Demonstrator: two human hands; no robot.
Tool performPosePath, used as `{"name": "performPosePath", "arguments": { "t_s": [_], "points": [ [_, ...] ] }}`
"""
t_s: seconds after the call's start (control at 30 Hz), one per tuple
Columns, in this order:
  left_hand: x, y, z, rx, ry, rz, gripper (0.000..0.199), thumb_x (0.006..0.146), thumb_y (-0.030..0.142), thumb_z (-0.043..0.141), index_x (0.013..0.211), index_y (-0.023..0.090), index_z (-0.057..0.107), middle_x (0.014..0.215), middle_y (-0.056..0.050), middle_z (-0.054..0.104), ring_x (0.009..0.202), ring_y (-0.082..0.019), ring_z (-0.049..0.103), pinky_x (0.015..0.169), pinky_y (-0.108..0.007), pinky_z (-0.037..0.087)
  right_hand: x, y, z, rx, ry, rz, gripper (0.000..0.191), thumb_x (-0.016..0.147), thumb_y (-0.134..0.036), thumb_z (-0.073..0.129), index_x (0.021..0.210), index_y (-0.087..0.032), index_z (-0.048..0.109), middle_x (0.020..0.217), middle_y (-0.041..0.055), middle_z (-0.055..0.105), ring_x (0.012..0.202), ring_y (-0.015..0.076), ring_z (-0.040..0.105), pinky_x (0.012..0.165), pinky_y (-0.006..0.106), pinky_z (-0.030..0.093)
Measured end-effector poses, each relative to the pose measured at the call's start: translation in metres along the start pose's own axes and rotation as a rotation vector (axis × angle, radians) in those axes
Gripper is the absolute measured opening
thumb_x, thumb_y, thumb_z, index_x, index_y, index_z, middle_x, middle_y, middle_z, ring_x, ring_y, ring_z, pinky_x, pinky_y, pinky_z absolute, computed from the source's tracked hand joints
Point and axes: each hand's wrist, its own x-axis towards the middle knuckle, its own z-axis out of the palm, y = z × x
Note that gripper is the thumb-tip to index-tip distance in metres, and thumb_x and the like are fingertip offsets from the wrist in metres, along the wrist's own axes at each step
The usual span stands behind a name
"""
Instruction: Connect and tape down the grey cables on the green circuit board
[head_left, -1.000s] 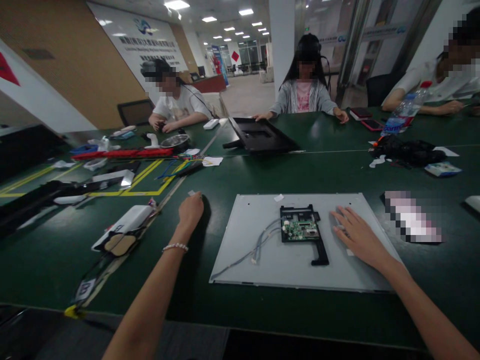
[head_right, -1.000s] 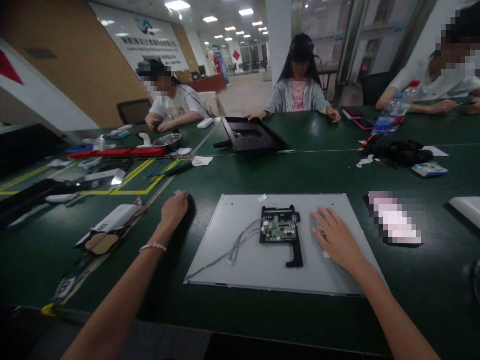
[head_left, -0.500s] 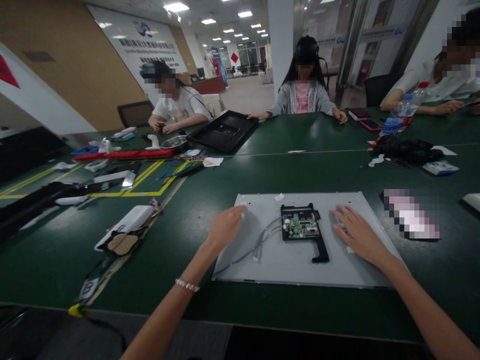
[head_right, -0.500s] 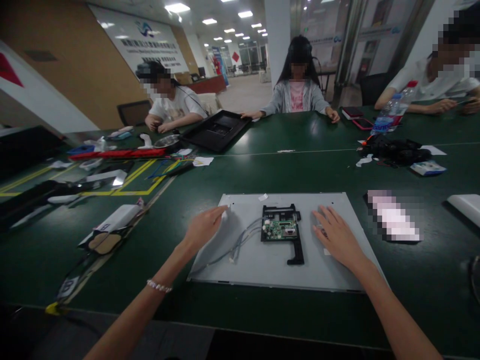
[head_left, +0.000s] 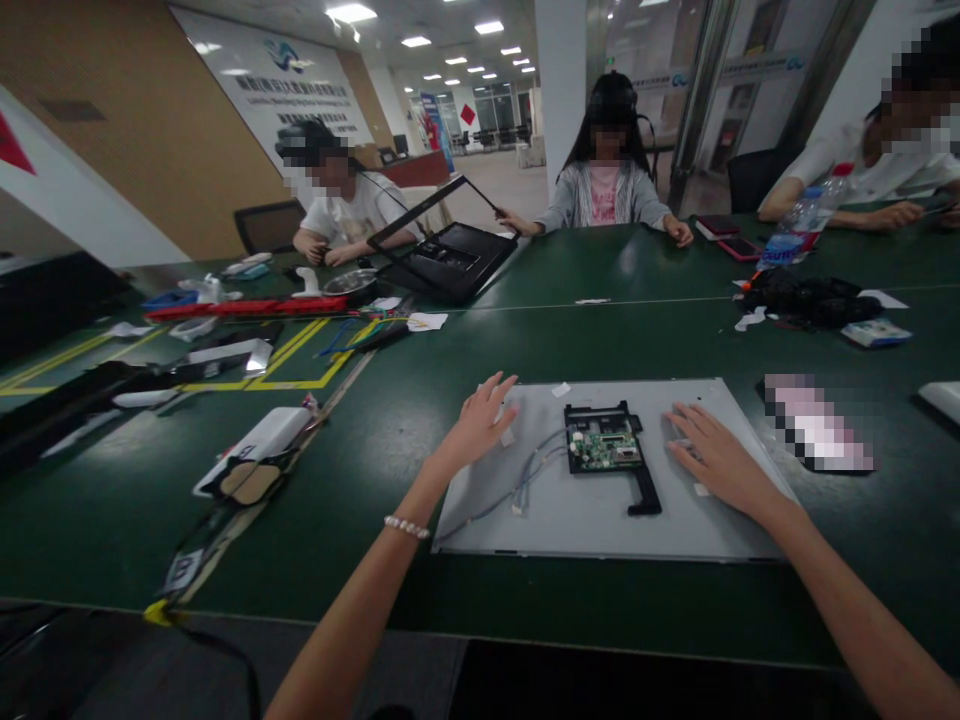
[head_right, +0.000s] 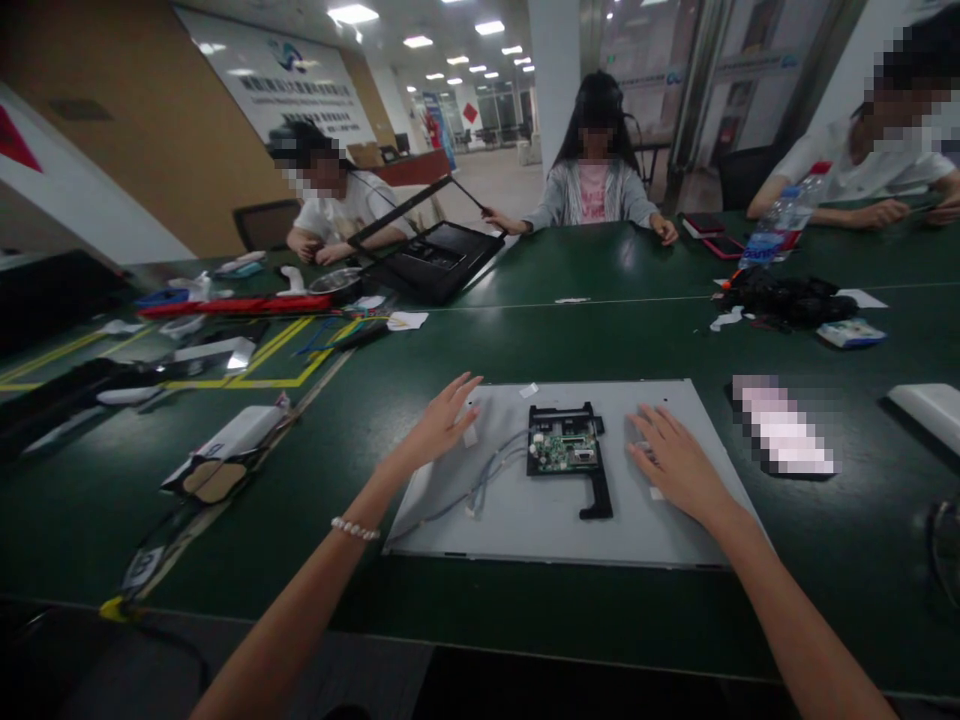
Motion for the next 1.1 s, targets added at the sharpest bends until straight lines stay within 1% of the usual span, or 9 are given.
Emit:
{"name": "performPosePath", "arguments": {
  "t_s": [0.13,0.23,0.43,0.57,0.73,0.83,0.9,1.0,1.1],
  "points": [
    [0.01,-0.016,0.02,-0.043,0.025,-0.1,0.052,0.1,0.044,0.023,0.146,0.021,0.034,0.153,-0.01,0.035,0.143,-0.022,0.028,0.114,-0.044,0.027,0.005,-0.002,-0.002,0.044,0.012,0.038,0.052,0.093,-0.043,0.04,0.14,-0.02,0.046,0.149,0.0121,0.043,0.141,0.0294,0.032,0.113,0.051,0.031],
    [0.007,-0.019,0.033,0.031,0.046,-0.123,0.053,0.101,0.043,0.02,0.145,0.018,0.036,0.152,-0.012,0.037,0.143,-0.023,0.028,0.115,-0.047,0.023,0.025,-0.016,-0.01,0.085,0.051,0.055,0.051,0.093,-0.04,0.042,0.139,-0.019,0.046,0.145,0.0142,0.046,0.135,0.0291,0.04,0.111,0.049,0.034],
    [0.005,-0.013,0.042,0.067,0.057,-0.131,0.054,0.101,0.042,0.019,0.147,0.016,0.032,0.153,-0.013,0.035,0.143,-0.024,0.027,0.115,-0.046,0.023,0.097,-0.088,-0.023,-0.027,-0.035,-0.085,0.041,0.094,-0.035,0.046,0.128,-0.016,0.055,0.13,0.0132,0.058,0.121,0.0245,0.053,0.102,0.037,0.042],
    [0.005,-0.012,0.045,0.077,0.079,-0.127,0.054,0.101,0.041,0.023,0.147,0.014,0.031,0.152,-0.015,0.036,0.143,-0.025,0.028,0.113,-0.048,0.025,0.134,-0.133,-0.011,-0.105,-0.075,-0.085,0.033,0.091,-0.037,0.052,0.111,-0.014,0.064,0.112,0.0163,0.065,0.105,0.0279,0.059,0.089,0.038,0.048],
    [0.002,-0.007,0.043,0.089,0.08,-0.127,0.055,0.101,0.041,0.024,0.147,0.013,0.031,0.152,-0.016,0.035,0.143,-0.026,0.028,0.113,-0.048,0.024,0.156,-0.161,0.01,-0.199,-0.122,-0.036,0.024,0.091,-0.03,0.053,0.098,-0.011,0.067,0.102,0.0197,0.067,0.099,0.0291,0.062,0.082,0.039,0.049],
    [0.001,-0.005,0.042,0.084,0.074,-0.124,0.055,0.101,0.042,0.024,0.147,0.013,0.03,0.152,-0.017,0.034,0.143,-0.026,0.028,0.113,-0.048,0.024,0.16,-0.164,0.015,-0.222,-0.145,-0.011,0.024,0.093,-0.022,0.048,0.097,-0.01,0.068,0.1,0.0189,0.069,0.094,0.0262,0.065,0.079,0.039,0.049],
    [0.001,-0.006,0.043,0.069,0.076,-0.126,0.055,0.1,0.042,0.025,0.148,0.014,0.029,0.152,-0.017,0.035,0.143,-0.026,0.028,0.113,-0.048,0.024,0.16,-0.158,0.014,-0.223,-0.148,-0.005,0.025,0.093,-0.018,0.046,0.095,-0.01,0.07,0.097,0.0182,0.07,0.091,0.0253,0.067,0.078,0.037,0.049],
    [0.003,-0.01,0.043,0.019,0.1,-0.154,0.056,0.1,0.042,0.028,0.148,0.014,0.026,0.152,-0.018,0.035,0.142,-0.027,0.029,0.112,-0.049,0.026,0.153,-0.136,0.004,-0.211,-0.117,-0.003,0.028,0.095,-0.019,0.042,0.096,-0.014,0.07,0.096,0.0162,0.071,0.09,0.0244,0.068,0.077,0.034,0.047],
    [0.005,-0.01,0.036,-0.028,0.201,-0.177,0.058,0.099,0.041,0.032,0.149,0.014,0.022,0.155,-0.02,0.027,0.144,-0.028,0.023,0.113,-0.05,0.026,0.134,-0.104,-0.011,-0.192,-0.062,-0.013,0.031,0.098,-0.024,0.039,0.105,-0.017,0.068,0.104,0.0127,0.07,0.095,0.0239,0.067,0.079,0.033,0.047]
  ]
}}
